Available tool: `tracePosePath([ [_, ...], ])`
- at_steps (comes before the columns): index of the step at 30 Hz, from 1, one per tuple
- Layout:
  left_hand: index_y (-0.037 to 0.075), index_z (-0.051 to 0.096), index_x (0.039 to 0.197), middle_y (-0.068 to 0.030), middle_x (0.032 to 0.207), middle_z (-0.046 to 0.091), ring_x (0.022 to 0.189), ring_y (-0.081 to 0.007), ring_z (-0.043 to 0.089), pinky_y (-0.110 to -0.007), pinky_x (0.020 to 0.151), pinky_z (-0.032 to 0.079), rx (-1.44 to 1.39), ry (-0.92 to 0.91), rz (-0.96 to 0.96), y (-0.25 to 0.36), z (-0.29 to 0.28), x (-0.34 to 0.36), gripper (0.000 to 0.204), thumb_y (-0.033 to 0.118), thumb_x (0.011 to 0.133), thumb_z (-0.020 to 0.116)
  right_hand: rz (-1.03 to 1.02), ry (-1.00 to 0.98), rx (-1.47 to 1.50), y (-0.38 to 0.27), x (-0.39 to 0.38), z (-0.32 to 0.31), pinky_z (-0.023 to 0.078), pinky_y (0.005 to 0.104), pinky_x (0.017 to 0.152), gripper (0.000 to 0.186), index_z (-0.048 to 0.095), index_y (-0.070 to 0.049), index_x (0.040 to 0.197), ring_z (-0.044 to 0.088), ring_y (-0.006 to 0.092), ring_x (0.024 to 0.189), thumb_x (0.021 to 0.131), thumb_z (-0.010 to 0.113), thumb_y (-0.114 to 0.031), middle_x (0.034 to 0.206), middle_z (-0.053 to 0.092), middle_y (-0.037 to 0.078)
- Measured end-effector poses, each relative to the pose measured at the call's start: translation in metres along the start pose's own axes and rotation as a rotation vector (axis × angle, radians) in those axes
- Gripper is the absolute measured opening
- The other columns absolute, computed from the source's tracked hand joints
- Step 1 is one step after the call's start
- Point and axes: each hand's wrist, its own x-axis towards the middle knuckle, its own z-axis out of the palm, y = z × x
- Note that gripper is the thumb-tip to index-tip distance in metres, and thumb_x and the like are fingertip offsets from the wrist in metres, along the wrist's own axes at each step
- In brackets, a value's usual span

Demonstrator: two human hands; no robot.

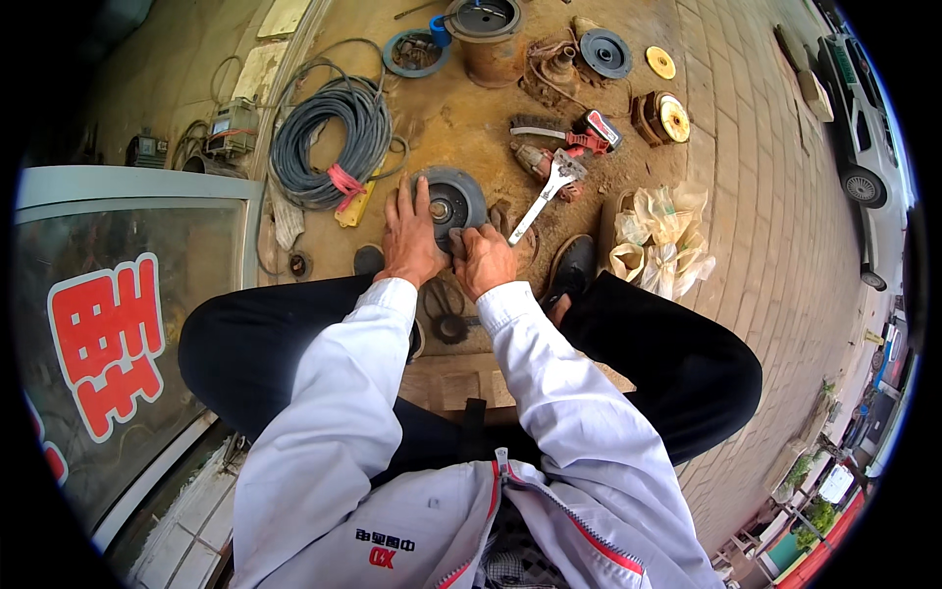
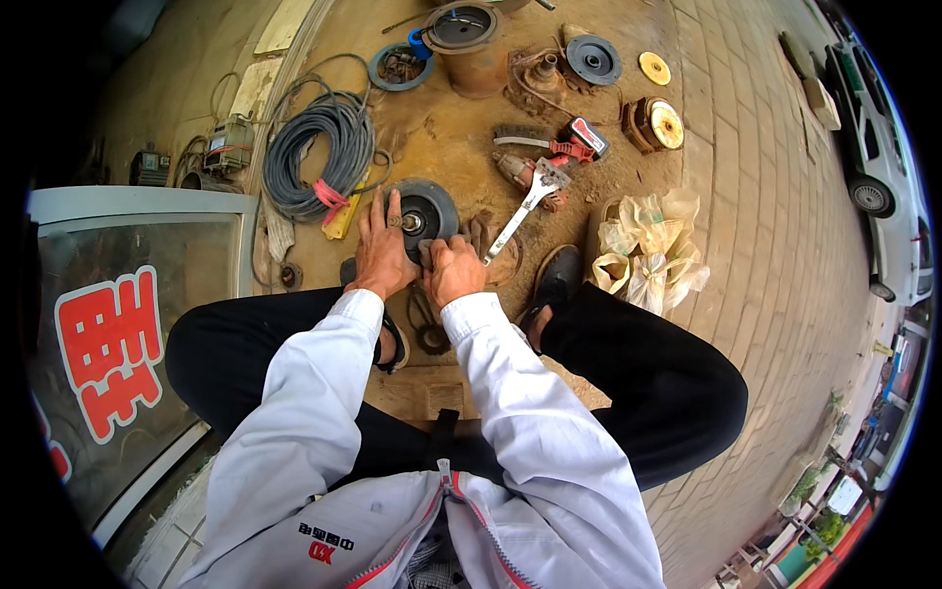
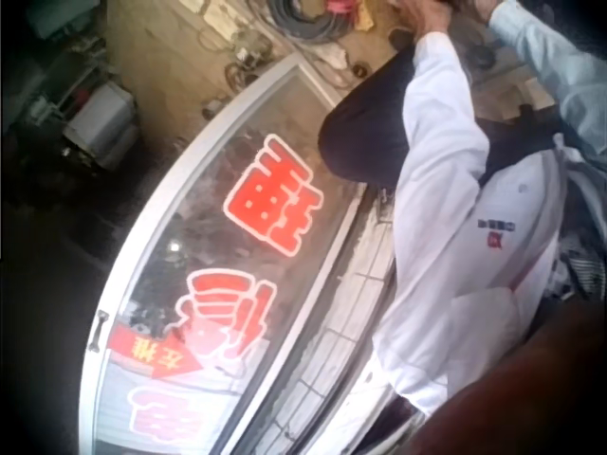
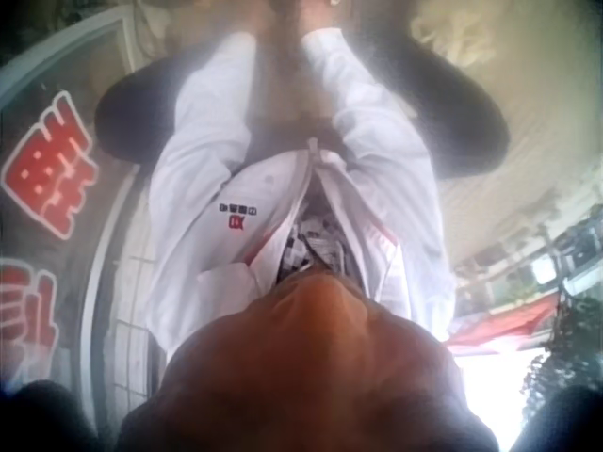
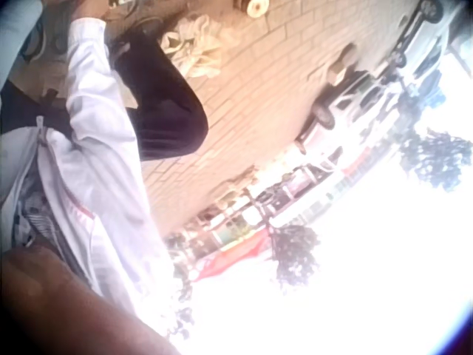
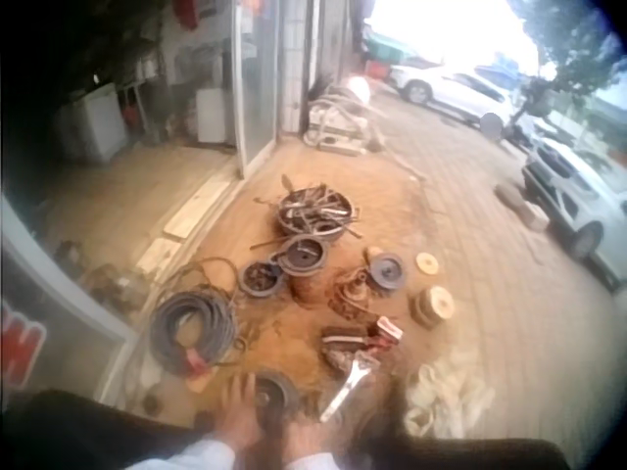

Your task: The person sits on the ground and uses a wrench to tighten a nut on a circular metal part. They then search through a bowl of tools, select a metal rod, and insert it into the part, adjusting it by hand.

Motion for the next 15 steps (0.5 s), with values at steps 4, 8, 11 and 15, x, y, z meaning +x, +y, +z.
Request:
tracePosePath([
  [4, 0.008, 0.016, 0.161, -0.0208, 0.165, 0.014, 0.148, -0.0465, 0.020, -0.051, 0.117, 0.036, 0.077, -0.058, 0.010, -0.009, 0.004, 0.002, 0.123, 0.028, 0.064, 0.090, 0.062, -0.166, 0.168, 0.008, 0.005, -0.005, 0.056, 0.0421, 0.076, 0.027, 0.074, -0.003, 0.101, 0.070, 0.0359, 0.088, 0.076, 0.078, -0.011, 0.091, 0.071, 0.020],
  [8, 0.009, 0.015, 0.161, -0.0218, 0.164, 0.016, 0.148, -0.0458, 0.021, -0.051, 0.119, 0.031, 0.050, -0.149, -0.017, 0.011, -0.024, -0.002, 0.127, 0.024, 0.062, 0.094, 0.208, -0.429, 0.492, 0.059, 0.016, -0.025, 0.055, 0.0390, 0.078, 0.033, 0.076, 0.000, 0.105, 0.070, 0.0283, 0.086, 0.080, 0.081, -0.021, 0.090, 0.075, 0.019],
  [11, 0.009, 0.015, 0.160, -0.0255, 0.163, 0.017, 0.149, -0.0464, 0.021, -0.053, 0.120, 0.027, -0.032, -0.100, -0.103, 0.003, -0.023, -0.015, 0.128, 0.027, 0.062, 0.095, 0.275, -0.215, 0.143, 0.042, 0.000, -0.050, 0.055, 0.0358, 0.076, 0.031, 0.076, 0.001, 0.104, 0.070, 0.0190, 0.080, 0.084, 0.079, -0.022, 0.087, 0.076, 0.014],
  [15, 0.002, 0.025, 0.154, -0.0288, 0.157, 0.026, 0.144, -0.0469, 0.030, -0.050, 0.118, 0.031, -0.200, 0.054, -0.237, -0.006, 0.002, -0.040, 0.113, 0.027, 0.067, 0.093, 0.320, -0.104, 0.469, 0.044, -0.024, -0.063, 0.055, 0.0390, 0.078, 0.042, 0.074, 0.003, 0.106, 0.072, 0.0303, 0.081, 0.084, 0.079, -0.032, 0.087, 0.074, 0.019],
])
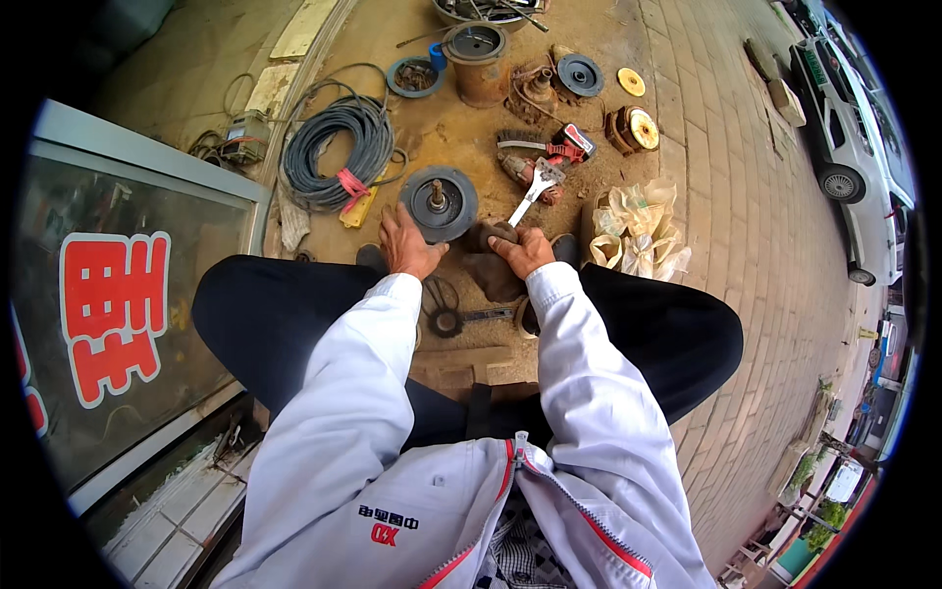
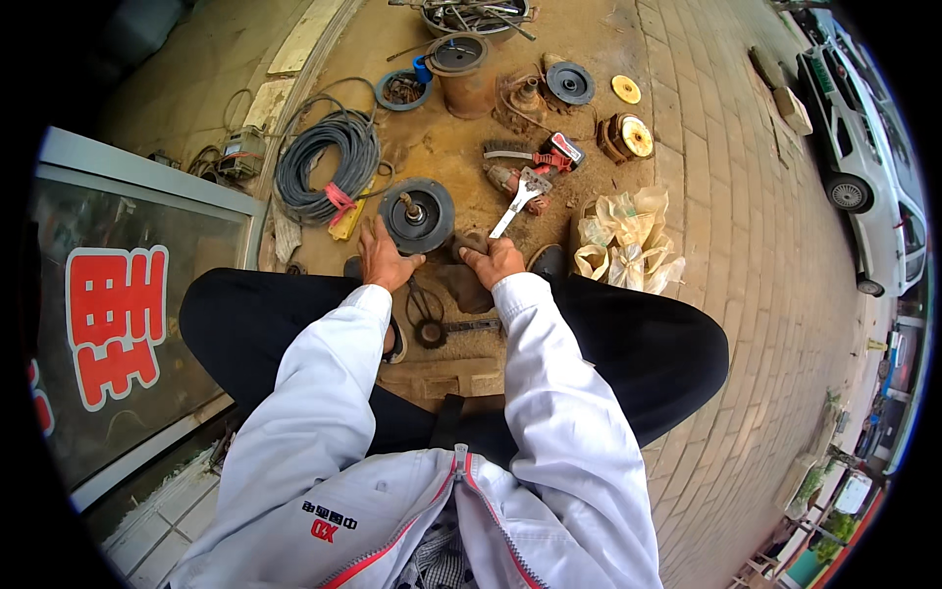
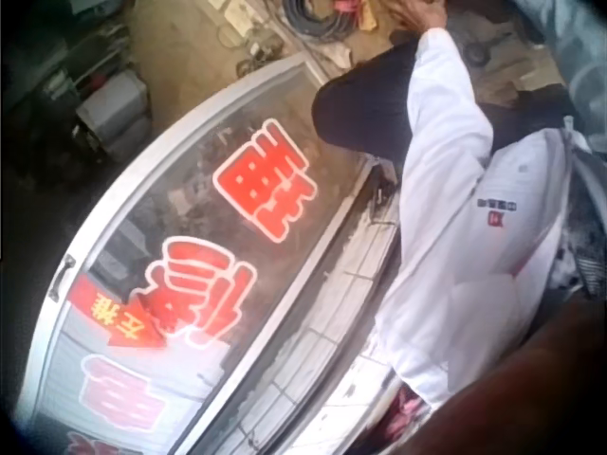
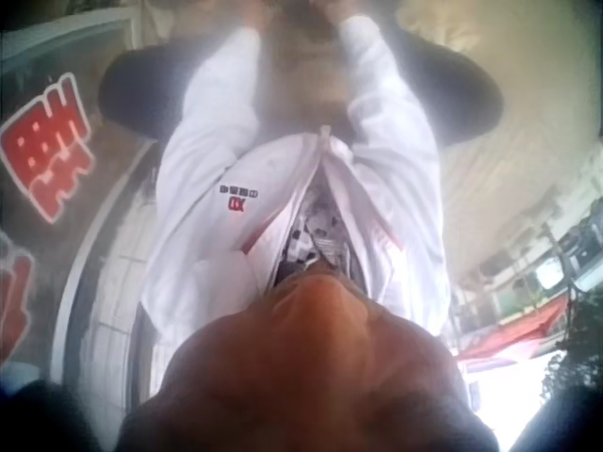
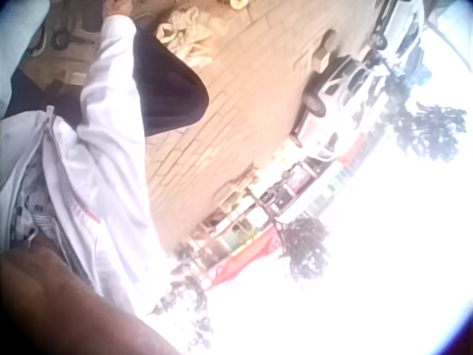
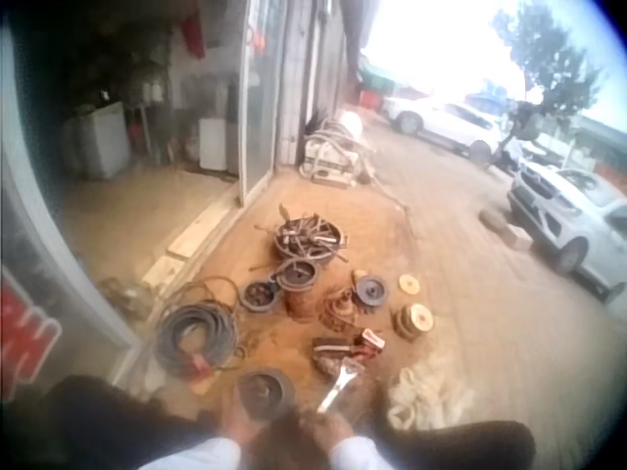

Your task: The person sits on the ground and uses a wrench to tighten a nut on a circular metal part. They then search through a bowl of tools, select a metal rod, and insert it into the part, adjusting it by hand.

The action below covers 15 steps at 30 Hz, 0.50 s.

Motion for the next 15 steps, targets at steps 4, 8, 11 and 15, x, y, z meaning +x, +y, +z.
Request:
tracePosePath([
  [4, 0.000, 0.038, 0.146, -0.0280, 0.150, 0.037, 0.138, -0.0436, 0.040, -0.047, 0.115, 0.035, -0.148, -0.137, -0.072, -0.003, 0.003, -0.031, 0.088, 0.022, 0.075, 0.085, 0.014, 0.135, -0.275, -0.020, -0.020, 0.008, 0.055, 0.0363, 0.075, 0.040, 0.074, 0.005, 0.104, 0.071, 0.0225, 0.080, 0.081, 0.081, -0.027, 0.086, 0.075, 0.015],
  [8, 0.002, 0.045, 0.145, -0.0255, 0.149, 0.044, 0.138, -0.0375, 0.045, -0.044, 0.113, 0.039, -0.308, -0.319, 0.233, -0.001, 0.016, -0.055, 0.074, 0.014, 0.079, 0.075, -0.037, 0.105, -0.079, 0.008, -0.019, 0.028, 0.054, 0.0348, 0.075, 0.042, 0.073, 0.007, 0.105, 0.069, 0.0194, 0.083, 0.078, 0.083, -0.024, 0.089, 0.075, 0.014],
  [11, 0.003, 0.049, 0.145, -0.0251, 0.145, 0.053, 0.134, -0.0371, 0.051, -0.041, 0.111, 0.042, -0.331, -0.500, 0.277, -0.011, 0.026, -0.043, 0.070, 0.011, 0.079, 0.068, -0.109, -0.005, 0.024, -0.003, -0.031, 0.033, 0.055, 0.0332, 0.076, 0.044, 0.071, 0.009, 0.107, 0.067, 0.0188, 0.086, 0.075, 0.086, -0.017, 0.094, 0.074, 0.013],
  [15, 0.000, 0.064, 0.131, -0.0266, 0.124, 0.067, 0.122, -0.0392, 0.061, -0.039, 0.104, 0.047, -0.416, -0.540, 0.206, -0.014, 0.025, -0.044, 0.053, 0.010, 0.079, 0.062, -0.032, 0.009, 0.363, 0.013, -0.037, 0.030, 0.056, 0.0322, 0.078, 0.045, 0.071, 0.008, 0.108, 0.068, 0.0179, 0.086, 0.070, 0.088, -0.007, 0.096, 0.073, 0.011],
])
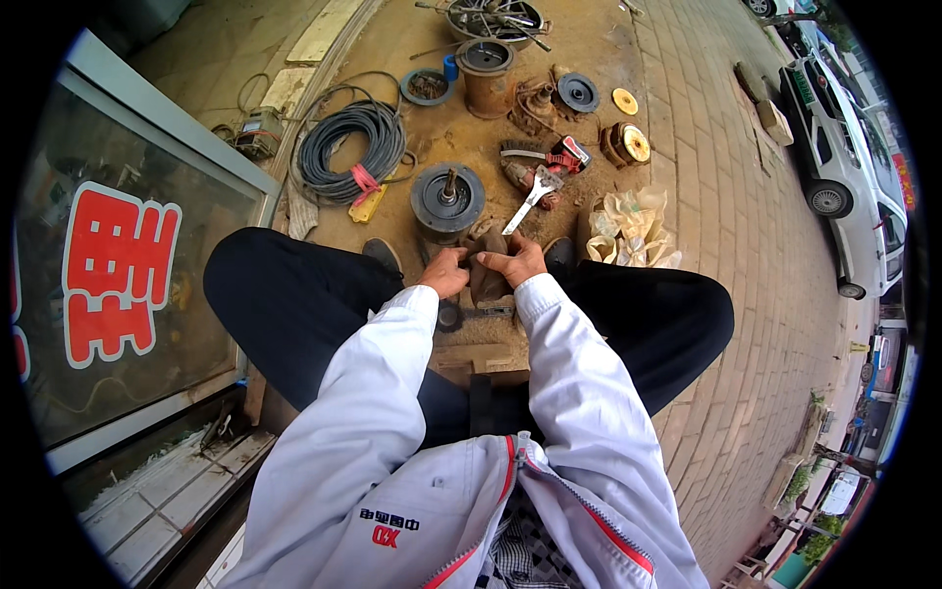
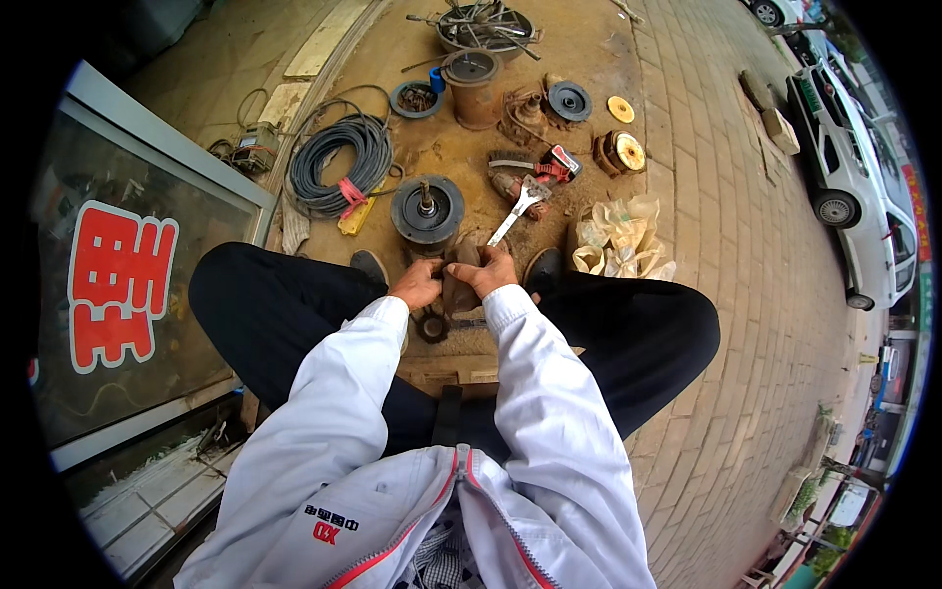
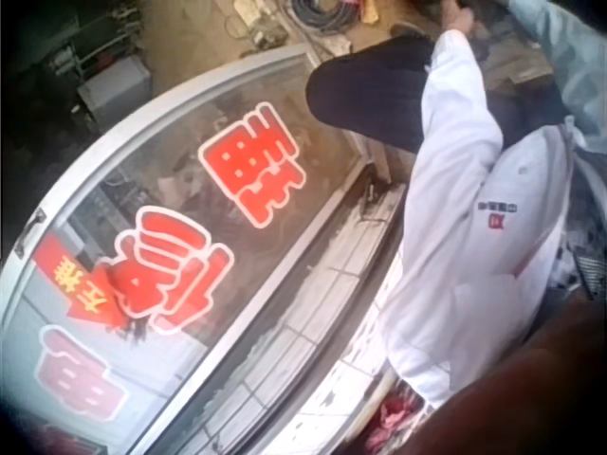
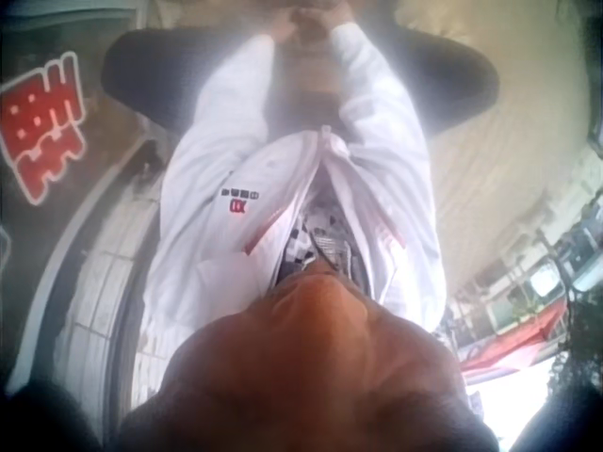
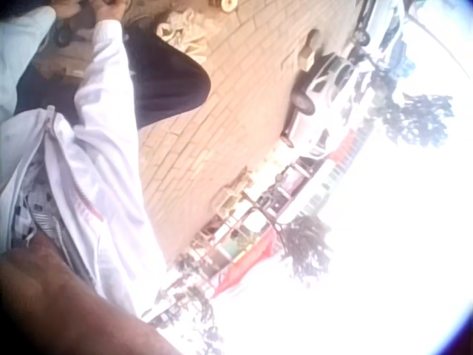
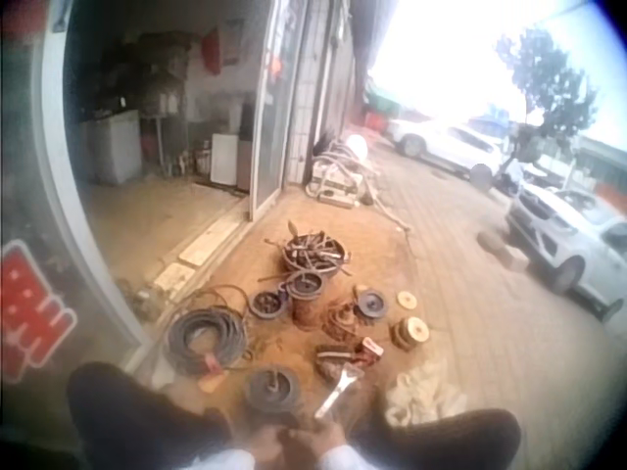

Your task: The person sits on the ground and uses a wrench to tighten a nut on a circular metal part. They then search through a bowl of tools, select a metal rod, and insert it into the part, adjusting it by hand.

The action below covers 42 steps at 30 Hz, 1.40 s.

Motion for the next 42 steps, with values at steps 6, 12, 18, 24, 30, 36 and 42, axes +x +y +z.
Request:
tracePosePath([
  [6, 0.003, 0.070, 0.122, -0.0269, 0.122, 0.067, 0.118, -0.0417, 0.062, -0.044, 0.101, 0.048, 0.132, 0.257, -0.070, -0.007, -0.001, 0.000, 0.050, 0.029, 0.080, 0.073, 0.110, 0.179, -0.299, 0.008, -0.005, -0.006, 0.053, 0.0361, 0.089, 0.058, 0.067, 0.010, 0.120, 0.070, 0.0276, 0.100, 0.075, 0.085, -0.023, 0.112, 0.072, 0.021],
  [12, -0.001, 0.058, 0.138, -0.0238, 0.131, 0.064, 0.120, -0.0341, 0.064, -0.038, 0.105, 0.047, 0.151, 0.120, -0.026, 0.023, -0.011, -0.014, 0.059, 0.020, 0.084, 0.071, 0.120, 0.303, -0.039, 0.013, 0.000, -0.017, 0.053, 0.0352, 0.085, 0.055, 0.070, 0.011, 0.115, 0.071, 0.0285, 0.094, 0.085, 0.076, -0.035, 0.102, 0.074, 0.024],
  [18, 0.001, 0.063, 0.134, -0.0188, 0.119, 0.071, 0.109, -0.0249, 0.068, -0.037, 0.095, 0.052, -0.214, -0.053, 0.192, 0.040, -0.009, -0.013, 0.063, 0.030, 0.081, 0.079, 0.147, 0.361, -0.061, 0.024, 0.005, -0.018, 0.054, 0.0349, 0.081, 0.054, 0.071, 0.009, 0.113, 0.071, 0.0264, 0.090, 0.087, 0.075, -0.037, 0.099, 0.075, 0.022],
  [24, -0.002, 0.068, 0.125, -0.0189, 0.112, 0.074, 0.103, -0.0256, 0.070, -0.035, 0.092, 0.052, -0.119, -0.079, 0.111, 0.034, -0.001, -0.010, 0.050, 0.032, 0.090, 0.075, 0.130, 0.310, 0.000, 0.026, 0.004, -0.017, 0.053, 0.0359, 0.084, 0.058, 0.070, 0.007, 0.118, 0.070, 0.0270, 0.095, 0.087, 0.074, -0.042, 0.104, 0.074, 0.023],
  [30, -0.006, 0.068, 0.122, -0.0198, 0.118, 0.071, 0.107, -0.0261, 0.067, -0.038, 0.095, 0.050, -0.108, 0.030, -0.026, 0.042, -0.008, -0.012, 0.043, 0.029, 0.096, 0.070, -0.055, 0.146, -0.355, 0.004, -0.010, -0.001, 0.049, 0.0450, 0.101, 0.074, 0.061, 0.006, 0.133, 0.065, 0.0423, 0.116, 0.081, 0.079, -0.044, 0.119, 0.070, 0.025],
  [36, -0.010, 0.058, 0.133, -0.0192, 0.128, 0.066, 0.116, -0.0263, 0.063, -0.039, 0.101, 0.048, -0.528, 0.020, -0.071, 0.026, -0.004, -0.005, 0.052, 0.026, 0.098, 0.068, -0.130, -0.091, -0.198, 0.007, -0.010, 0.004, 0.048, 0.0418, 0.103, 0.078, 0.054, 0.007, 0.139, 0.066, 0.0376, 0.114, 0.078, 0.083, -0.033, 0.123, 0.068, 0.026],
  [42, -0.006, 0.061, 0.127, -0.0134, 0.119, 0.068, 0.106, -0.0216, 0.065, -0.034, 0.092, 0.052, -0.682, 0.063, -0.091, 0.013, 0.001, 0.003, 0.040, 0.020, 0.098, 0.067, -0.004, -0.067, -0.258, 0.028, 0.002, -0.001, 0.052, 0.0357, 0.088, 0.055, 0.066, 0.007, 0.120, 0.068, 0.0277, 0.100, 0.078, 0.081, -0.027, 0.107, 0.072, 0.021],
])
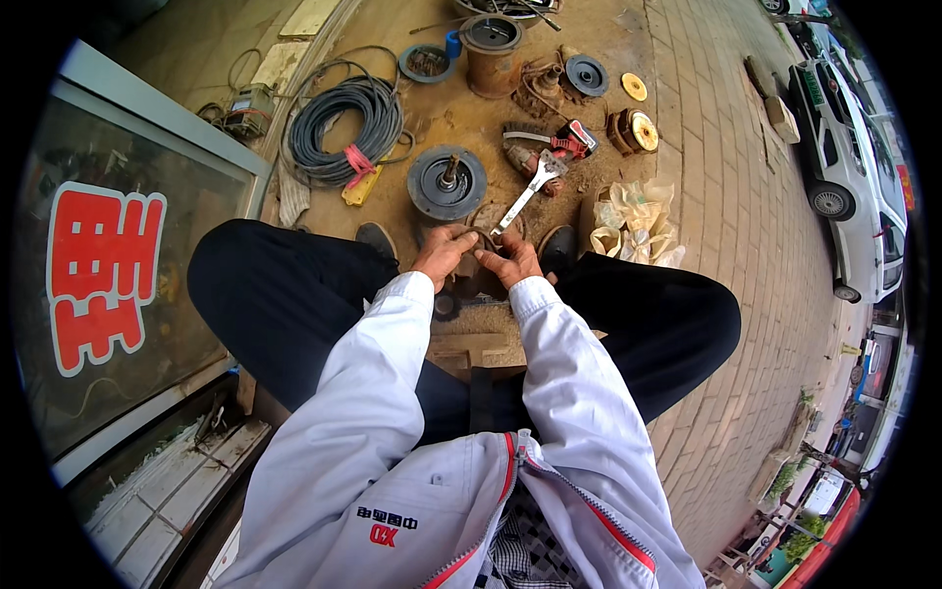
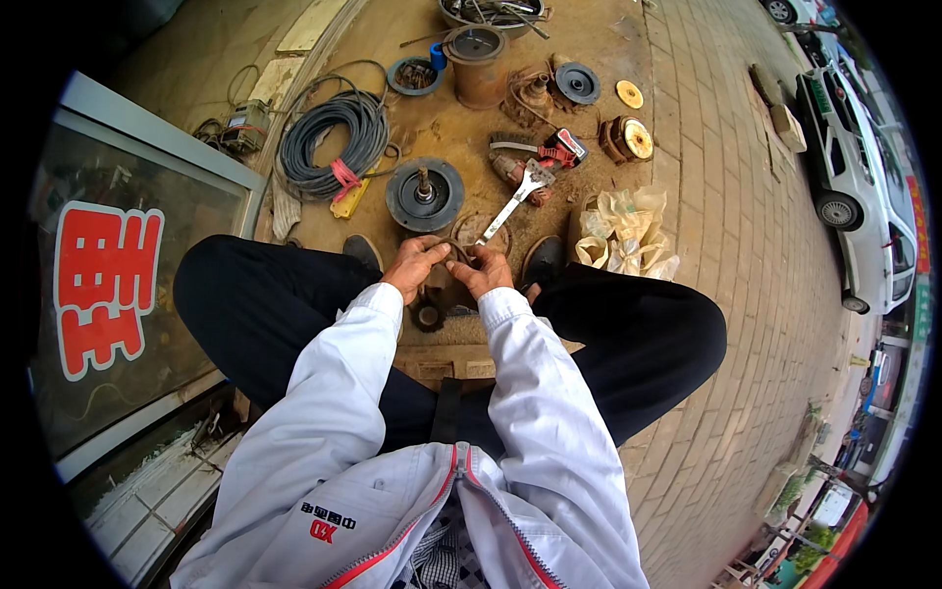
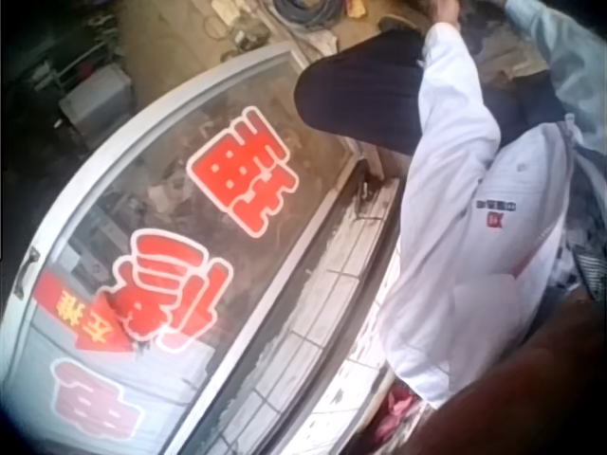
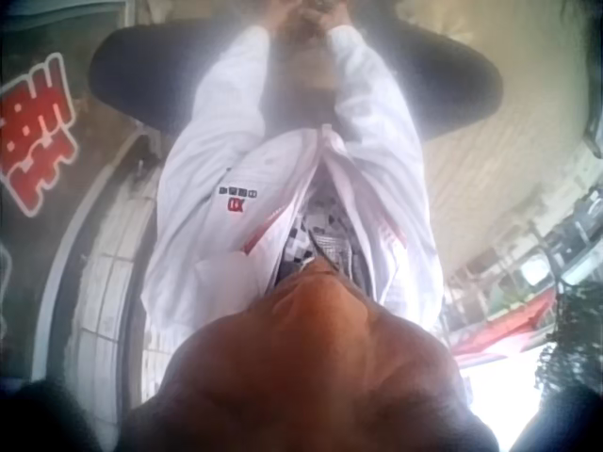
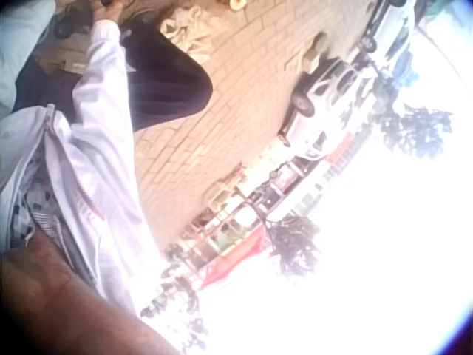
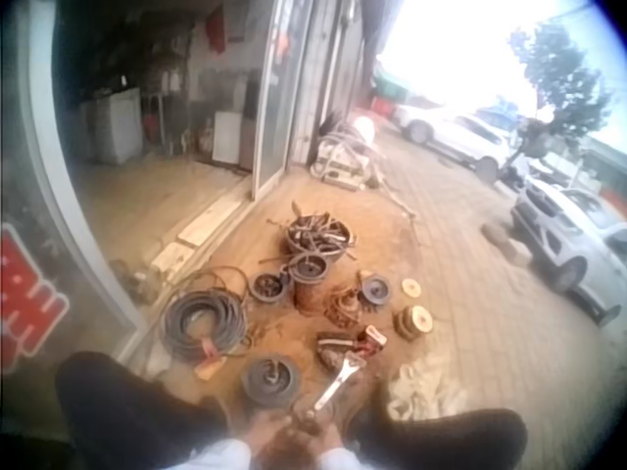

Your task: The person sits on the ground and uses a wrench to tighten a nut on a circular metal part. They then search through a bowl of tools, select a metal rod, and insert it into the part, adjusting it by hand.

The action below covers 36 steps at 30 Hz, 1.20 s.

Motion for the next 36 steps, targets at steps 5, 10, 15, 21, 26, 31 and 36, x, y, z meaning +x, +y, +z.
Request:
tracePosePath([
  [5, -0.004, 0.064, 0.122, -0.0109, 0.111, 0.071, 0.097, -0.0183, 0.067, -0.032, 0.082, 0.056, -0.047, -0.001, -0.042, -0.006, -0.005, 0.006, 0.030, 0.013, 0.097, 0.067, 0.064, 0.075, -0.042, -0.013, -0.001, 0.002, 0.051, 0.0358, 0.074, 0.033, 0.069, 0.006, 0.095, 0.067, 0.0233, 0.081, 0.078, 0.078, -0.021, 0.086, 0.073, 0.015],
  [10, -0.004, 0.067, 0.117, -0.0118, 0.106, 0.072, 0.098, -0.0223, 0.069, -0.035, 0.081, 0.057, -0.141, -0.066, -0.235, 0.009, -0.007, 0.000, 0.029, 0.011, 0.093, 0.069, 0.005, 0.144, 0.076, 0.019, 0.015, 0.007, 0.052, 0.0342, 0.074, 0.031, 0.069, 0.004, 0.100, 0.067, 0.0195, 0.079, 0.076, 0.074, -0.014, 0.086, 0.073, 0.013],
  [15, 0.005, 0.059, 0.136, -0.0238, 0.128, 0.064, 0.113, -0.0449, 0.063, -0.047, 0.102, 0.050, 0.701, 0.465, 0.112, 0.046, -0.042, 0.017, 0.065, 0.021, 0.078, 0.084, -0.120, 0.327, 0.199, 0.005, 0.045, -0.008, 0.052, 0.0337, 0.077, 0.028, 0.066, 0.007, 0.101, 0.064, 0.0177, 0.081, 0.077, 0.073, -0.007, 0.088, 0.072, 0.011],
  [21, 0.009, 0.023, 0.160, -0.0244, 0.164, 0.021, 0.151, -0.0450, 0.022, -0.047, 0.121, 0.029, 1.052, 0.358, 0.158, 0.095, -0.052, 0.047, 0.107, 0.019, 0.076, 0.087, -0.339, 0.173, -0.113, -0.059, 0.132, -0.032, 0.052, 0.0349, 0.074, 0.018, 0.065, 0.001, 0.094, 0.065, 0.0229, 0.076, 0.081, 0.075, -0.006, 0.080, 0.068, 0.013],
  [26, 0.005, 0.019, 0.161, -0.0272, 0.164, 0.019, 0.151, -0.0427, 0.022, -0.044, 0.123, 0.025, 0.752, 0.275, 0.109, 0.068, -0.080, 0.095, 0.093, 0.029, 0.090, 0.073, -0.358, -0.036, -0.285, -0.108, 0.170, -0.020, 0.054, 0.0433, 0.083, 0.022, 0.072, -0.002, 0.103, 0.071, 0.0380, 0.095, 0.082, 0.070, -0.002, 0.095, 0.073, 0.020],
  [31, 0.005, 0.017, 0.161, -0.0295, 0.161, 0.022, 0.148, -0.0442, 0.028, -0.044, 0.121, 0.028, 0.689, 0.293, 0.282, 0.026, -0.091, 0.093, 0.094, 0.024, 0.087, 0.072, -0.516, -0.087, -0.490, -0.107, 0.184, 0.005, 0.052, 0.0487, 0.079, 0.020, 0.069, -0.005, 0.101, 0.067, 0.0429, 0.093, 0.082, 0.068, -0.007, 0.093, 0.069, 0.021],
  [36, 0.009, 0.017, 0.162, -0.0264, 0.164, 0.018, 0.150, -0.0439, 0.023, -0.049, 0.122, 0.026, 1.129, 0.138, 0.221, 0.072, -0.080, 0.063, 0.120, 0.022, 0.066, 0.089, -0.739, -0.095, -0.641, -0.092, 0.187, 0.007, 0.051, 0.0501, 0.077, 0.017, 0.068, -0.006, 0.093, 0.064, 0.0402, 0.091, 0.077, 0.070, -0.012, 0.090, 0.062, 0.017],
])
